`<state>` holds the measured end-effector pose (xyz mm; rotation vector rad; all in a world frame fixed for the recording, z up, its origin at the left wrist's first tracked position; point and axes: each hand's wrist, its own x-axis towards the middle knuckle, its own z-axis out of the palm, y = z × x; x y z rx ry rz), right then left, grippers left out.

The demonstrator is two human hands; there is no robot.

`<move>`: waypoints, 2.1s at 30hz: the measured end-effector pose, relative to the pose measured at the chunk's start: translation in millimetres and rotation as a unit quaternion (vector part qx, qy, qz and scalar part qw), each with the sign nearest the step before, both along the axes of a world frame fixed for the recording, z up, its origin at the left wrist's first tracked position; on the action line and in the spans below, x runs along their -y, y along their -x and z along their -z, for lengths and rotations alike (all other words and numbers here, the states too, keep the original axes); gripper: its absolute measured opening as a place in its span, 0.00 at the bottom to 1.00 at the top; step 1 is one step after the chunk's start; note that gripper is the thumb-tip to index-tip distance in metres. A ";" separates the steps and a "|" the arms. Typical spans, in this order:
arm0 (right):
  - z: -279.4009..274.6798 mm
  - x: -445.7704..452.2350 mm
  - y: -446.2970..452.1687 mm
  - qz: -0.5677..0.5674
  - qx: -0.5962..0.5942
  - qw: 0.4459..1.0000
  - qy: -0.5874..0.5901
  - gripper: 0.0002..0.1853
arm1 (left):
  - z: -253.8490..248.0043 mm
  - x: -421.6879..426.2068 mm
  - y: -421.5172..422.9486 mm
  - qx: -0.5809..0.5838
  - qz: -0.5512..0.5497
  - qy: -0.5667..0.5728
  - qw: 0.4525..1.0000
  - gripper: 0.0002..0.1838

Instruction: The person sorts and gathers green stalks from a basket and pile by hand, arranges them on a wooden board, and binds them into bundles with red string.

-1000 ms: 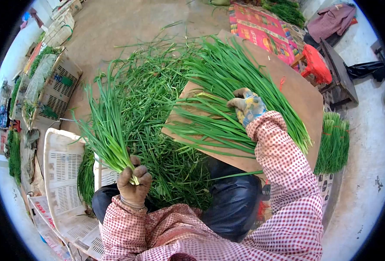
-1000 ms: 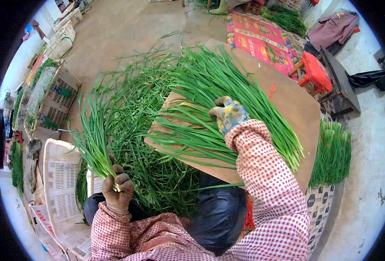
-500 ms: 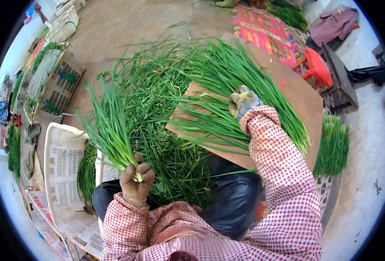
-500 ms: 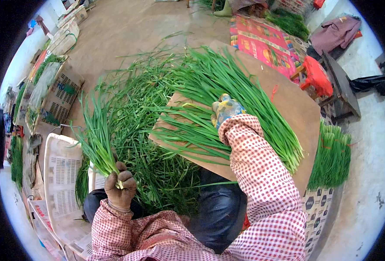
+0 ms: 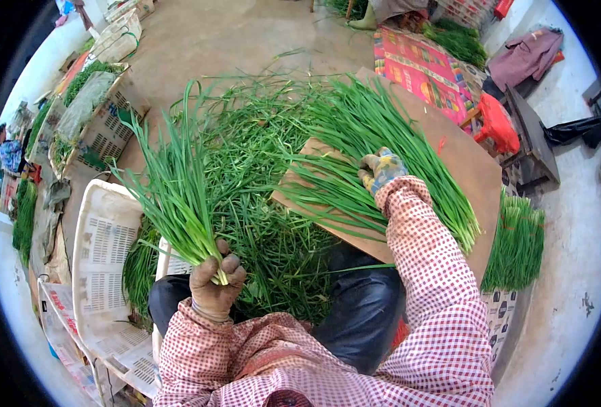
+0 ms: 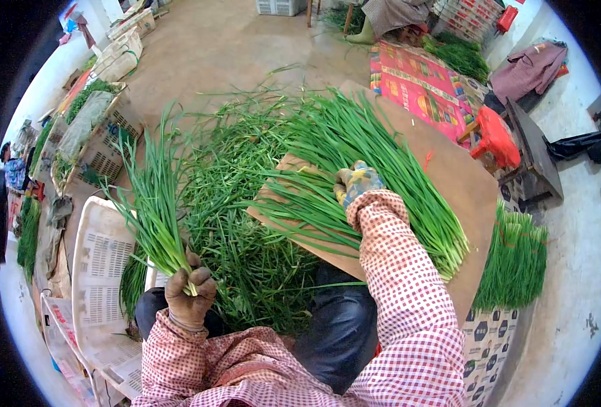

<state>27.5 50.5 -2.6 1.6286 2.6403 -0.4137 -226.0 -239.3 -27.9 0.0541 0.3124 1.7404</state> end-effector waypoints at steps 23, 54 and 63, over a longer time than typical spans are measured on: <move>-17.1 -3.9 28.2 0.100 0.068 0.989 0.084 0.26 | 0.5 5.0 -19.6 -0.054 0.022 0.044 0.997 0.25; 31.0 0.7 -3.4 0.018 -0.195 0.976 -0.094 0.08 | 2.4 8.3 -16.5 -0.020 0.035 0.038 0.998 0.20; 33.0 3.5 8.1 0.107 -0.095 0.988 -0.061 0.13 | 4.3 9.4 -15.4 -0.032 0.034 0.104 0.994 0.23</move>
